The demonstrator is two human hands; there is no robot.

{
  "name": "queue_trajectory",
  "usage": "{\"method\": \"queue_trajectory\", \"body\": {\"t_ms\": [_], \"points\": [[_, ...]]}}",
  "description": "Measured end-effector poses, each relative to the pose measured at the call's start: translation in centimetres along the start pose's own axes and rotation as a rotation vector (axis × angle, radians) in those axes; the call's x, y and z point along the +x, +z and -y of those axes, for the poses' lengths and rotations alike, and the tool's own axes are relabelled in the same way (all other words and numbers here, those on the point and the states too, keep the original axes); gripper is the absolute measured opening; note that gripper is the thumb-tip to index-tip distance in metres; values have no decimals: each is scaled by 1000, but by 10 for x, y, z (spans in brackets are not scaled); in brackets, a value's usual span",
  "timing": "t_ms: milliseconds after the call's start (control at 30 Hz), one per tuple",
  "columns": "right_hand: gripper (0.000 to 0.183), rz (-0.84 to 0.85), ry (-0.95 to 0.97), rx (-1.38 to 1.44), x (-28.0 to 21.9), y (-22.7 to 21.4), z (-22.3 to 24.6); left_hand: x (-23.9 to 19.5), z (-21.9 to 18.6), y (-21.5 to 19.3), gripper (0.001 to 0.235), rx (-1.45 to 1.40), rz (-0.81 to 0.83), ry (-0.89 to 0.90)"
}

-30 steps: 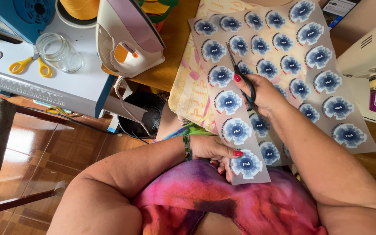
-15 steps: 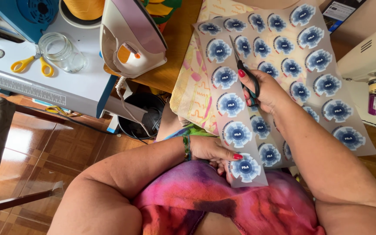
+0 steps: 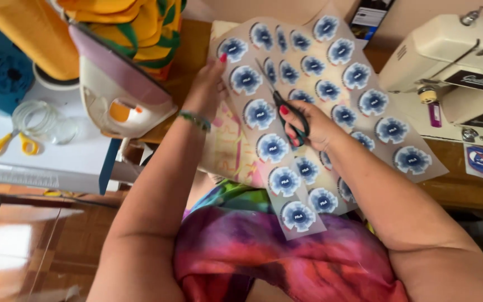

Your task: Cutting out circular printed patches from a fabric sheet using scissors

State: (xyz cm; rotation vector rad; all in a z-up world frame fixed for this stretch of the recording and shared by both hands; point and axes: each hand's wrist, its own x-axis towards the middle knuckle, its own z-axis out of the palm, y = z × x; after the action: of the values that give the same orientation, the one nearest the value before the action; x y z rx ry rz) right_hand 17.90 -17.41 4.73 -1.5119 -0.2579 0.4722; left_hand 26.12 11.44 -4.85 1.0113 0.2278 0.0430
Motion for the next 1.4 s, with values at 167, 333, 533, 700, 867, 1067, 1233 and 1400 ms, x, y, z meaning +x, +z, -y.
{"method": "queue_trajectory", "body": {"t_ms": [167,333,533,700,867,1067,1233,1400], "points": [[41,102,241,15,5,-13,13,-18,-41,61,39,-417,-32,172],[31,170,250,3,10,-11,11,-1,-11,47,36,-311,3,281],[42,207,221,-15,17,-6,18,17,11,35,24,289,-99,784],[42,73,300,-59,18,6,29,-15,-14,51,18,389,-96,689],[48,2,313,-88,15,20,32,-15,-15,52,19,402,-124,635],[52,-49,278,-91,13,24,26,-19,-18,53,17,434,-121,629],[35,-65,255,-117,17,27,30,-17,-15,53,17,446,-140,620],[35,-93,308,-142,27,28,39,-26,-21,60,20,426,-143,622]]}}
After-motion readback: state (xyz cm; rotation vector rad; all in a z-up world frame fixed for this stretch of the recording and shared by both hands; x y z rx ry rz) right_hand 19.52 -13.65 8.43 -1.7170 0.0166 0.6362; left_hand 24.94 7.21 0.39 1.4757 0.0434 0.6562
